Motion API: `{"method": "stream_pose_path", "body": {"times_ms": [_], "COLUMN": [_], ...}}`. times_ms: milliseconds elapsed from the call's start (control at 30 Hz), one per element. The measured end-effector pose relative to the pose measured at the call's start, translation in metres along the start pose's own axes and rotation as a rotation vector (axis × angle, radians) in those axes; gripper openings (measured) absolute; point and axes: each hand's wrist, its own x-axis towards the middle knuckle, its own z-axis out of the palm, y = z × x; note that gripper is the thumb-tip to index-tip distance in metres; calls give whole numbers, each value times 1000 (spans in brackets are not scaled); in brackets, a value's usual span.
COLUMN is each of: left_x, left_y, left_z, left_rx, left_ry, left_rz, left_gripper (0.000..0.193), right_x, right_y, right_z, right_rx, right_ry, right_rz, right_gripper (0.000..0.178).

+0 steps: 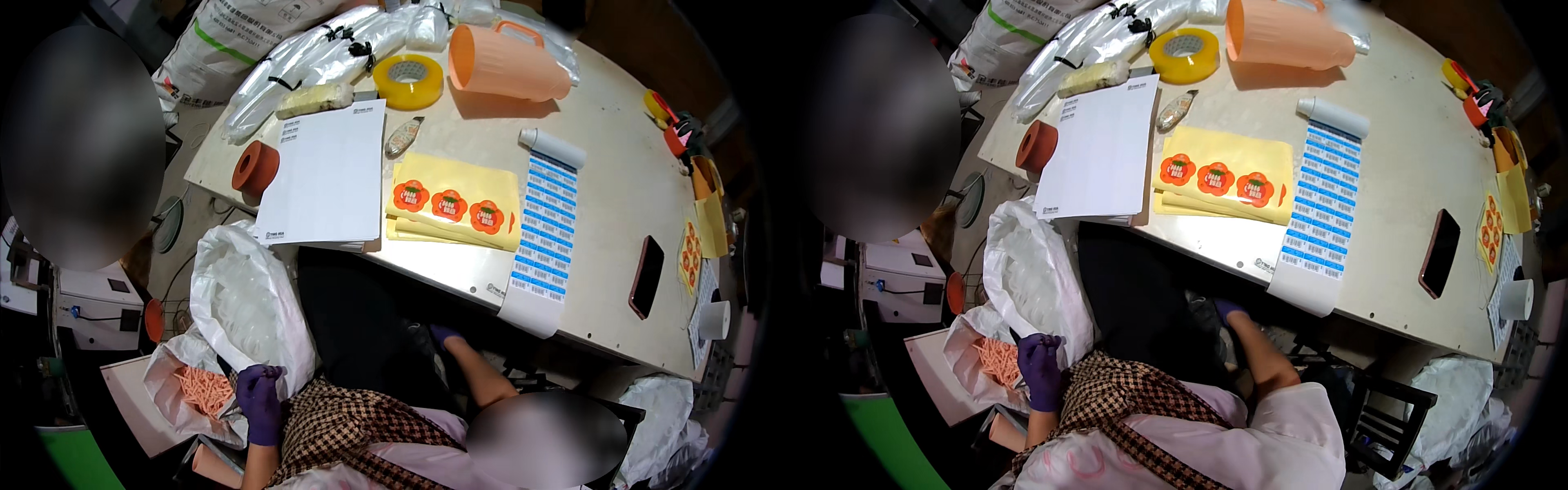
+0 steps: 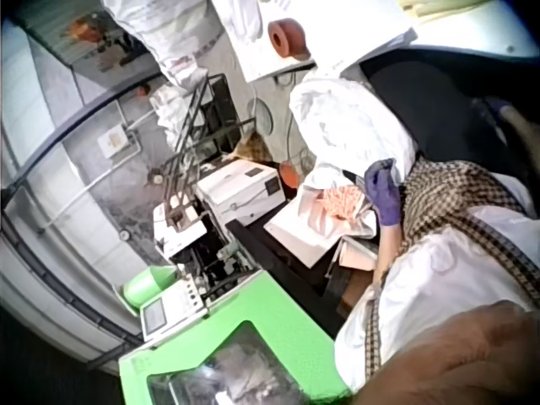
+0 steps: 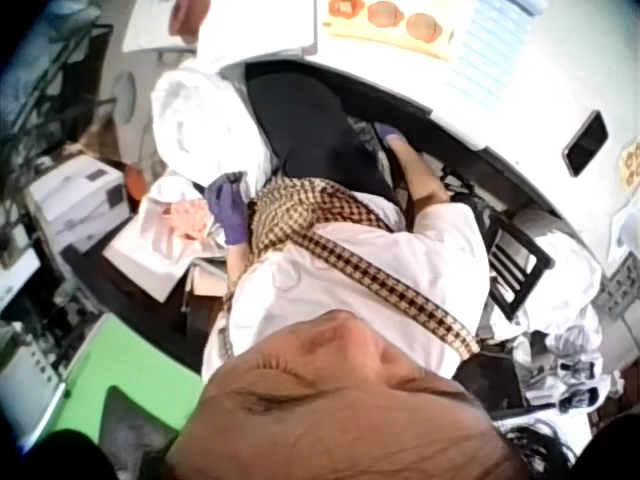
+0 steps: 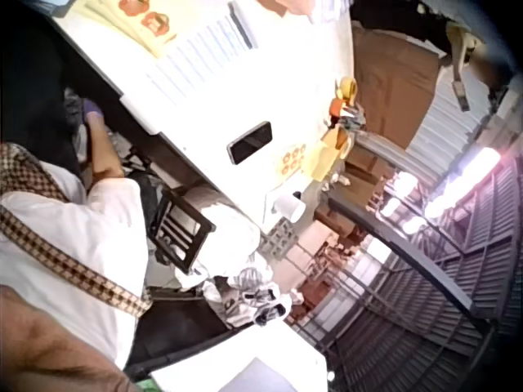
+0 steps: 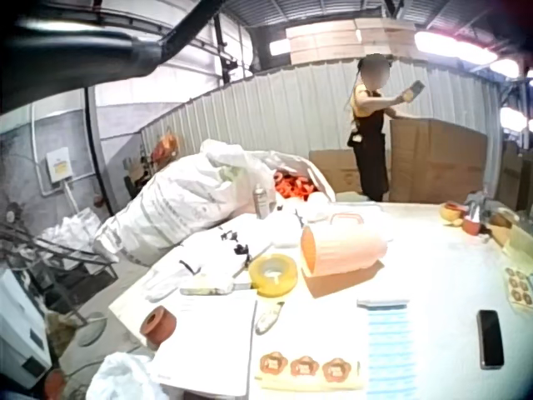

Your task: The person applies labels and stickers to orange plastic jugs by hand. They peel individual stickers from a sheet and press them onto the sides of the jugs, handling one jug at a time.

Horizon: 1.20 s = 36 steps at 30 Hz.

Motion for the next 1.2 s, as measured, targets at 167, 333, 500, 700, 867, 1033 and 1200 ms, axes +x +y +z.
{"method": "stream_pose_path", "body": {"times_ms": [167, 333, 500, 700, 867, 1033, 1200], "left_x": [-5, -33, -114, -239, -216, -183, -193], "left_y": [9, 25, -60, -255, -327, -324, -316], "left_z": [-35, -122, -198, -205, -177, -156, -141], "left_rx": [-178, 395, 16, 397, 570, 739, 1092], "left_ry": [163, 452, 838, 535, 373, 527, 546], "left_rz": [99, 139, -118, -342, -420, -370, -515], "left_gripper": [11, 8, 11, 19, 31, 28, 26], "right_x": [37, 28, 15, 2, -9, -19, -34], "right_y": [-68, -99, -96, -110, -116, -126, -126], "right_z": [24, 33, 13, -17, -43, -54, -71], "right_rx": [-4, -78, -130, -249, -320, -400, -447], "right_ry": [61, 87, 115, 19, -28, -83, -99], "right_rz": [-114, -195, -134, -125, -69, -37, -1], "right_gripper": [42, 42, 41, 41, 40, 40, 40]}}
